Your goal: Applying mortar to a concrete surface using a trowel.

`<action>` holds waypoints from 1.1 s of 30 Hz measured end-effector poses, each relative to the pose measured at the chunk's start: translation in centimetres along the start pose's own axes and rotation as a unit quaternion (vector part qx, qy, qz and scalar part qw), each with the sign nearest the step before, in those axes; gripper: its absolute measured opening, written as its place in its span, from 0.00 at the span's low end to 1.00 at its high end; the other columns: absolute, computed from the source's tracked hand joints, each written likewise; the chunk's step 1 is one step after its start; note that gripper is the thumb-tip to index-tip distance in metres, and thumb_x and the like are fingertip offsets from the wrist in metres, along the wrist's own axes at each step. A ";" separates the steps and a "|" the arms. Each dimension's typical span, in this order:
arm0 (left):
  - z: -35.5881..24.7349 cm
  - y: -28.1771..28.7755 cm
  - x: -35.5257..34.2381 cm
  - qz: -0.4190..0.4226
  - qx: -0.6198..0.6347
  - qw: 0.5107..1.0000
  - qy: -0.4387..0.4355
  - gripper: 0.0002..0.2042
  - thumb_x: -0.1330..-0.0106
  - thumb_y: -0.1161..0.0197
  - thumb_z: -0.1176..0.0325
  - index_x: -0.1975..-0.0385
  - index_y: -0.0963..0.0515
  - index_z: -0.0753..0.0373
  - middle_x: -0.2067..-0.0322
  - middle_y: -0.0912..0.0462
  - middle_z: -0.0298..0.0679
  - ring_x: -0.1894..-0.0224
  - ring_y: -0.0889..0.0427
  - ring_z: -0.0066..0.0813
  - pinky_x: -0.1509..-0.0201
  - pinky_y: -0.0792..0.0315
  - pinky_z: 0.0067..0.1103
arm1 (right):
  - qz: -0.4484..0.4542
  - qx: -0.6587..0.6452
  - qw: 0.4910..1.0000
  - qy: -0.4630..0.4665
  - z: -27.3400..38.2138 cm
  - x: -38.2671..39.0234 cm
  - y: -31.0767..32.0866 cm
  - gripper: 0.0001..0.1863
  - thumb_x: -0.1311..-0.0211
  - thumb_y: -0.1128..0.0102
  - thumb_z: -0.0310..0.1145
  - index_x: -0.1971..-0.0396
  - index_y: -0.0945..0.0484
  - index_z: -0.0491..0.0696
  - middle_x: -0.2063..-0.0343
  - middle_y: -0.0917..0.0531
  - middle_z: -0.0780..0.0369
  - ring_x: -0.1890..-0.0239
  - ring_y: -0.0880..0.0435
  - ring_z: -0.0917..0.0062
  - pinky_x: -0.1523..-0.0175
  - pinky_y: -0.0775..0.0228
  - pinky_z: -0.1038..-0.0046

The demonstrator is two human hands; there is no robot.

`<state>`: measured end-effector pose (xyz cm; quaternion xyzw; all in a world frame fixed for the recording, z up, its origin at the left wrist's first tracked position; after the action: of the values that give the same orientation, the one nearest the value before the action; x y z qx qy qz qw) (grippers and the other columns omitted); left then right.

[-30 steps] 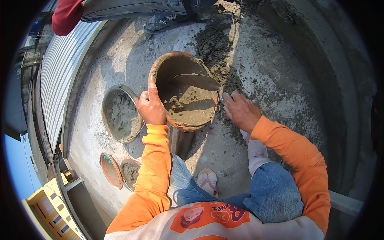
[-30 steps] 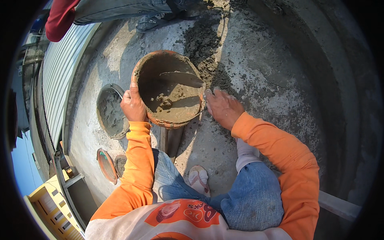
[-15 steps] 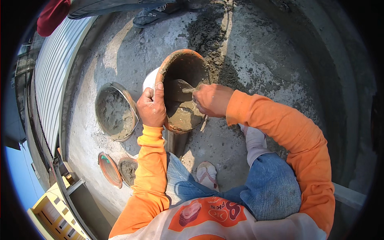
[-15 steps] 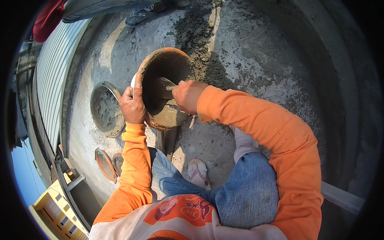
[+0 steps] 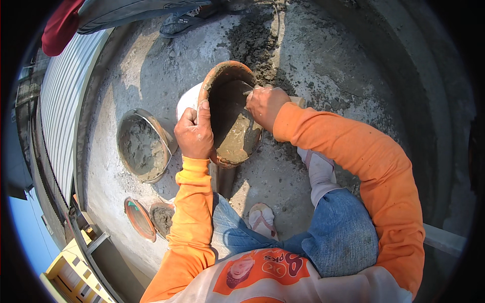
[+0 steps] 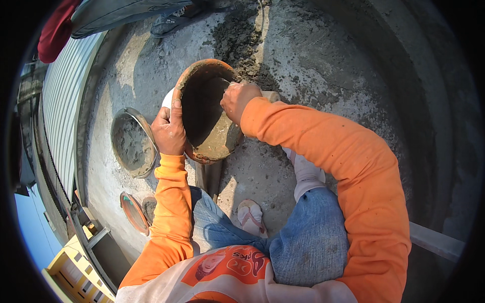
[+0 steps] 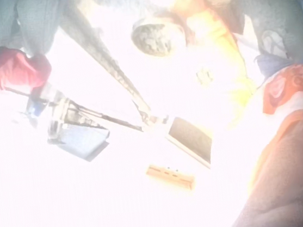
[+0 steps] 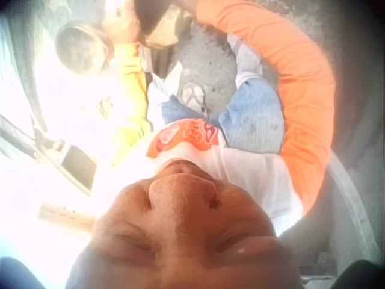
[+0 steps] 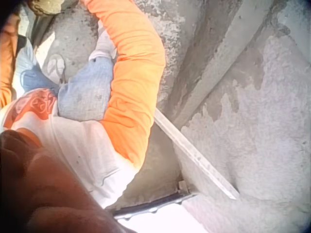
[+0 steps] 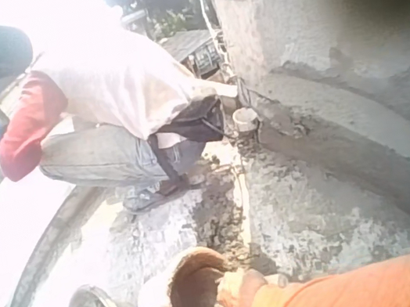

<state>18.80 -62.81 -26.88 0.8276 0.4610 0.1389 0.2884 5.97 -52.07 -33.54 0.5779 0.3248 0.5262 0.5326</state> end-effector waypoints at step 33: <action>5.2 4.1 -1.6 -0.074 0.077 0.991 0.083 0.19 0.29 0.46 0.56 0.80 0.29 0.63 0.80 0.27 0.28 0.78 0.34 0.14 0.73 0.36 0.15 | 0.023 -0.287 0.958 -0.001 -13.5 16.1 11.9 0.18 0.44 0.37 0.43 0.63 0.22 0.43 0.72 0.20 0.52 0.67 0.19 0.58 0.62 0.28 0.61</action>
<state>23.29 -67.68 -28.48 0.7966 0.5528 0.1490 0.1940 -5.33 -35.97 -19.59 0.4088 0.1464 0.6090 0.6638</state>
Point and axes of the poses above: each hand's wrist, its own x-axis away from the middle knuckle, its own y-axis out of the back of the hand, z = x × y, the point moved 8 cm from there along -x, towards the middle knuckle
